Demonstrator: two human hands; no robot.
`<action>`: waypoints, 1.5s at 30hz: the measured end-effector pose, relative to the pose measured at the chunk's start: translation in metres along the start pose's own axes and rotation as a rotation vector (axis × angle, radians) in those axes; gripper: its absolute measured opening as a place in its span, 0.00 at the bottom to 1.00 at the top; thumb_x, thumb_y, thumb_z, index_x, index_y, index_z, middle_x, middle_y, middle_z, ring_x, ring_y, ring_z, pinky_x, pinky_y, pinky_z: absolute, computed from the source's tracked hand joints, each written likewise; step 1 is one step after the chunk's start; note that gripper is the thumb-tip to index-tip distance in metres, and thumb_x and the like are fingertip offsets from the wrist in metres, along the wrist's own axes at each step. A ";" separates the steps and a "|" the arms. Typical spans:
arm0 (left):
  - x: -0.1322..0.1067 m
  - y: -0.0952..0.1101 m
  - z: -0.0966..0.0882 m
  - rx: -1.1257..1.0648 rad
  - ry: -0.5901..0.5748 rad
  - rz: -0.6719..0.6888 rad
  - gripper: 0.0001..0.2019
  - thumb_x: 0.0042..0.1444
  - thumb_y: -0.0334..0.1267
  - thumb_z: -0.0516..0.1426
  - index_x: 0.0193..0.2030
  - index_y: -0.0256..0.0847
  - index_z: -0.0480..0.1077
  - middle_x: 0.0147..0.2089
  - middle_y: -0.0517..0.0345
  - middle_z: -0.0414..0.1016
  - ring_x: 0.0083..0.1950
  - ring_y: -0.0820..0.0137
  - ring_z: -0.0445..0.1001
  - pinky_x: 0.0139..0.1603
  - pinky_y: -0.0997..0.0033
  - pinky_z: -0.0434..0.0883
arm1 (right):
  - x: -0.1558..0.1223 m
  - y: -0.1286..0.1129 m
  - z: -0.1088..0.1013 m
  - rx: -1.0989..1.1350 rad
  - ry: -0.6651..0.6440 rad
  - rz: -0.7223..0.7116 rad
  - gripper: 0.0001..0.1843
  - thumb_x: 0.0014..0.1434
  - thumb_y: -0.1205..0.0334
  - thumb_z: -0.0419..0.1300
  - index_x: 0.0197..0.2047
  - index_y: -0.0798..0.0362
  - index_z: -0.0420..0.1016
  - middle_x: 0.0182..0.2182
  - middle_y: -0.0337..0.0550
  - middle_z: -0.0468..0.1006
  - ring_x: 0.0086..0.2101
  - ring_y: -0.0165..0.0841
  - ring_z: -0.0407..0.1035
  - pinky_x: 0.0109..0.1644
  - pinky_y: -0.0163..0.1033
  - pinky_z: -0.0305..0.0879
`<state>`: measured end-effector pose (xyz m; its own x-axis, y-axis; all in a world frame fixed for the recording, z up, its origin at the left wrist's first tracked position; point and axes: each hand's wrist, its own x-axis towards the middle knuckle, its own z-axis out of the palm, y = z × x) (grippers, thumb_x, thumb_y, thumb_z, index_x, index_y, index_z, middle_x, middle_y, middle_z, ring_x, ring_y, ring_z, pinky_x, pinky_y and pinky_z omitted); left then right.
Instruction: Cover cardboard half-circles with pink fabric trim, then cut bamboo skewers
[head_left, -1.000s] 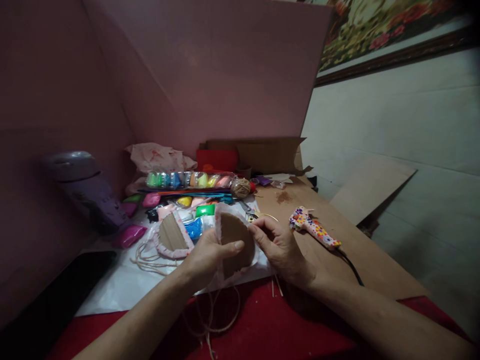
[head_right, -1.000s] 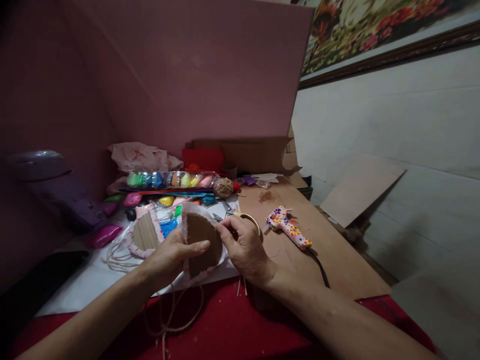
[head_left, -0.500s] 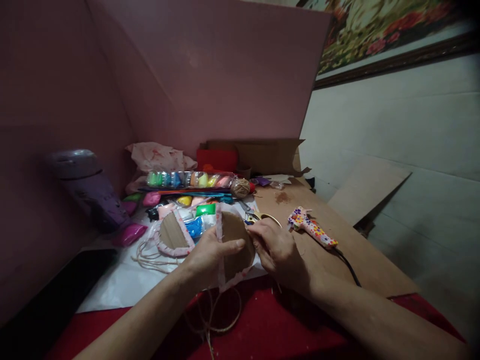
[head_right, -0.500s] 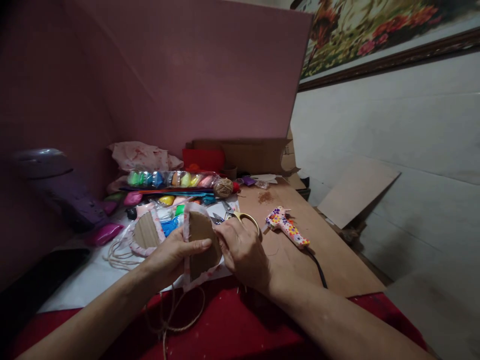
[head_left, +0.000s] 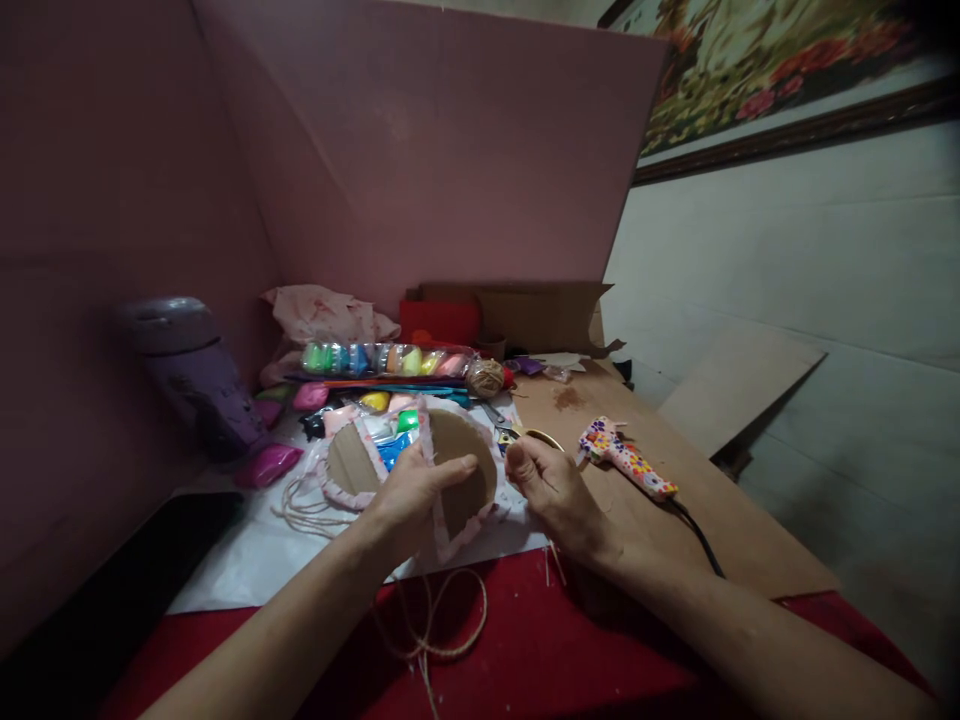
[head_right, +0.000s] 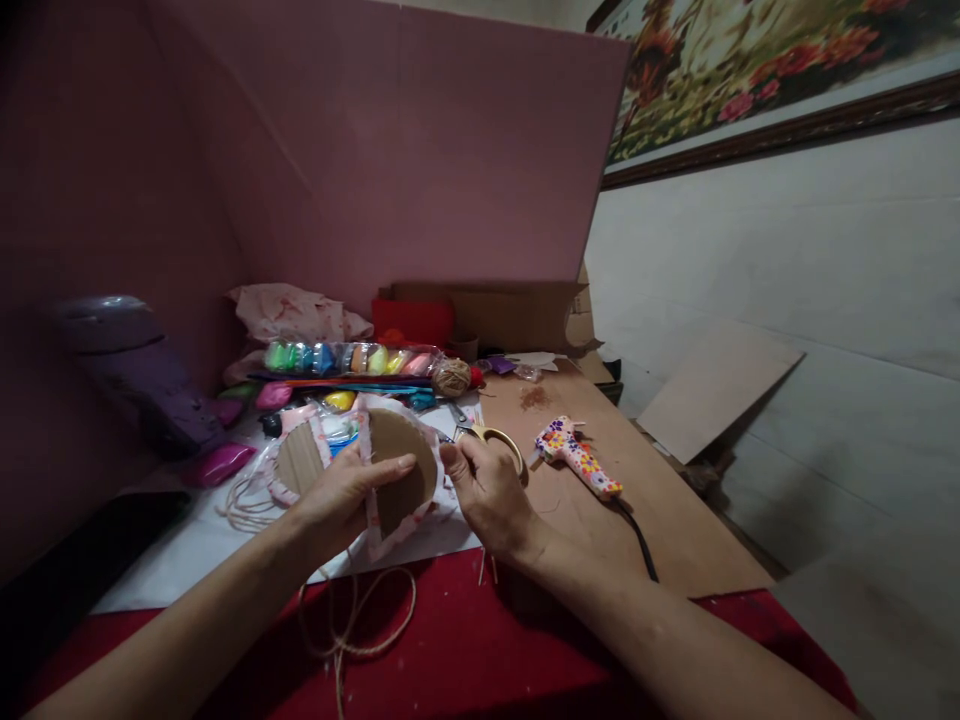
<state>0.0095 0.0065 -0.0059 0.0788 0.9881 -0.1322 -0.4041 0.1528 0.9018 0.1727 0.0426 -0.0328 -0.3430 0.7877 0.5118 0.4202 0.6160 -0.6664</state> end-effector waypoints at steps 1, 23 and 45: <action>0.000 0.001 0.000 -0.006 0.003 0.016 0.14 0.41 0.31 0.63 0.37 0.34 0.70 0.30 0.52 0.76 0.26 0.68 0.74 0.28 0.67 0.72 | -0.001 -0.001 0.001 -0.013 -0.022 -0.017 0.21 0.65 0.51 0.45 0.24 0.53 0.59 0.21 0.36 0.62 0.24 0.28 0.57 0.28 0.34 0.52; 0.001 0.010 -0.003 -0.021 0.062 0.035 0.18 0.41 0.31 0.62 0.41 0.36 0.65 0.29 0.51 0.74 0.25 0.64 0.74 0.24 0.64 0.72 | 0.012 -0.004 -0.018 -0.015 0.021 0.017 0.12 0.63 0.59 0.47 0.32 0.53 0.66 0.24 0.38 0.69 0.26 0.29 0.63 0.29 0.33 0.58; 0.003 0.008 -0.004 -0.007 0.010 0.087 0.16 0.40 0.29 0.62 0.38 0.36 0.65 0.28 0.56 0.75 0.24 0.66 0.74 0.27 0.64 0.72 | -0.005 0.055 -0.108 -0.671 -0.131 0.259 0.11 0.49 0.69 0.52 0.37 0.54 0.71 0.35 0.49 0.75 0.34 0.38 0.68 0.35 0.38 0.58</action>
<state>0.0027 0.0109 -0.0006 0.0339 0.9977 -0.0579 -0.4158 0.0668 0.9070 0.2885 0.0738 -0.0139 -0.2431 0.9270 0.2857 0.9112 0.3192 -0.2603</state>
